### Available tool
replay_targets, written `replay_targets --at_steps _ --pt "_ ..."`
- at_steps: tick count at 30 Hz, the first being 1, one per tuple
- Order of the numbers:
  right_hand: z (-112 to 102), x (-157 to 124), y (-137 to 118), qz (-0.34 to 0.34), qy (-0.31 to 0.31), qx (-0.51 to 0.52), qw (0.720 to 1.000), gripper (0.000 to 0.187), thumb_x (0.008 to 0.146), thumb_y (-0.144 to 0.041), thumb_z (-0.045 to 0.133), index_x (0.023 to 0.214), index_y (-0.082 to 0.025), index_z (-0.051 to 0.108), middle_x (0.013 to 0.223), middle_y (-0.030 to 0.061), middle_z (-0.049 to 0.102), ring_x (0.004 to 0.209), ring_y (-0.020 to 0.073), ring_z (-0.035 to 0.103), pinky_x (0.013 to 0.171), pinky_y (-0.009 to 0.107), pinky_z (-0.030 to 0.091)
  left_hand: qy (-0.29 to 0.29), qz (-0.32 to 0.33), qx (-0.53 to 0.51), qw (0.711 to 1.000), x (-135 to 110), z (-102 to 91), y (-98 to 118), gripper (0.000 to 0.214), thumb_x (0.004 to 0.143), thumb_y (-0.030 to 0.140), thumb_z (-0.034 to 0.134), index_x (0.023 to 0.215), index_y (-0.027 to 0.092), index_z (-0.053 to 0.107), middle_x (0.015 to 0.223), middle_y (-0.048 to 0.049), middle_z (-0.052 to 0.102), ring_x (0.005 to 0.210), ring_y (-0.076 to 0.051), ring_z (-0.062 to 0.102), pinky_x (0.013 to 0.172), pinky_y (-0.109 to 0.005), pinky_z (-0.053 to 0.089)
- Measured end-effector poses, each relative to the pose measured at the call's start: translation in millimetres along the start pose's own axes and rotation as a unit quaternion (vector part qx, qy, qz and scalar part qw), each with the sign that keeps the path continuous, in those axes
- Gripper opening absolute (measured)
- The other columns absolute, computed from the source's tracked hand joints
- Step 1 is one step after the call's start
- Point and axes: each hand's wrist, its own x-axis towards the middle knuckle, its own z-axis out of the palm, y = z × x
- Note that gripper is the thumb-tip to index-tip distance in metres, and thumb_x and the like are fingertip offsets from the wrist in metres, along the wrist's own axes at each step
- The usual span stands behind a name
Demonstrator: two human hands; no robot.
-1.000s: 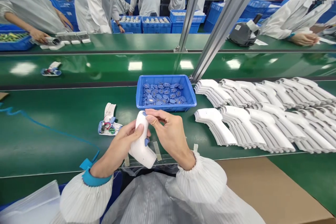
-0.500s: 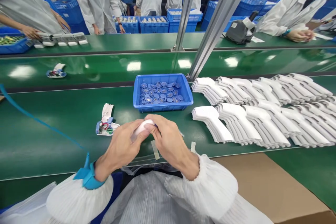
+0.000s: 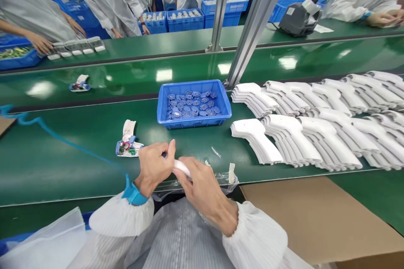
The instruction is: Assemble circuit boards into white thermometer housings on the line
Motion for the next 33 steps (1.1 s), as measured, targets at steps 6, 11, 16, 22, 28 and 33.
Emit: replay_targets --at_steps 6,11,16,22,28,33 --pt "0.1 -8.7 8.5 0.130 0.056 0.145 0.979 0.038 0.098 -0.050 0.046 0.095 -0.019 0.068 0.074 0.0045 0.068 0.061 0.0164 0.059 0.056 0.029 0.046 -0.096 0.032 -0.127 0.987 1.8 -19.8 4.1 0.039 0.096 0.044 0.053 0.067 0.019 0.062 0.072 -0.0047 0.067 0.067 -0.017 0.057 0.065 -0.030 0.038" --pt "-27.6 -0.8 21.0 0.372 -0.127 0.405 0.825 0.049 0.093 -0.061 0.044 0.081 -0.017 0.062 0.056 -0.0036 0.052 0.038 0.0054 0.019 0.035 0.021 0.011 0.032 -0.066 -0.222 0.972 -13.8 -11.4 11.4 0.038 0.098 0.047 0.050 0.071 0.020 0.058 0.078 -0.0049 0.066 0.075 -0.018 0.059 0.074 -0.030 0.046" --pt "-21.9 -3.7 22.8 0.147 -0.050 0.135 0.979 0.033 0.095 -0.051 0.052 0.100 -0.020 0.063 0.077 0.0019 0.065 0.056 0.0119 0.048 0.052 0.025 0.033 0.024 -0.185 -0.255 0.949 9.5 21.2 20.9 0.054 0.096 0.054 0.049 0.055 0.019 0.052 0.053 0.0008 0.053 0.054 -0.013 0.048 0.059 -0.027 0.038" --pt "-10.7 -12.1 23.1 0.033 -0.025 -0.030 0.999 0.036 0.104 -0.038 0.035 0.099 -0.016 0.063 0.073 0.0030 0.062 0.055 0.0146 0.046 0.056 0.030 0.029 0.050 -0.148 -0.184 0.970 24.6 29.3 26.3 0.050 0.094 0.039 0.052 0.047 0.019 0.050 0.048 0.0012 0.049 0.052 -0.012 0.046 0.059 -0.027 0.038" --pt "-21.3 -25.3 28.5 0.077 0.000 0.072 0.994 0.032 0.103 -0.041 0.042 0.121 -0.025 0.063 0.081 -0.0008 0.067 0.062 0.0147 0.056 0.060 0.027 0.040 -0.020 -0.163 -0.310 0.936 23.9 24.4 24.9 0.055 0.094 0.052 0.052 0.050 0.019 0.051 0.051 0.0003 0.053 0.050 -0.012 0.049 0.056 -0.027 0.039" --pt "-8.3 -28.5 22.2 0.042 0.009 -0.012 0.999 0.040 0.104 -0.040 0.037 0.123 -0.016 0.063 0.090 0.0080 0.071 0.066 0.0201 0.061 0.062 0.033 0.044 0.023 -0.205 -0.263 0.942 30.1 28.9 32.4 0.054 0.093 0.044 0.052 0.045 0.020 0.049 0.044 0.0002 0.049 0.046 -0.013 0.049 0.054 -0.028 0.039"
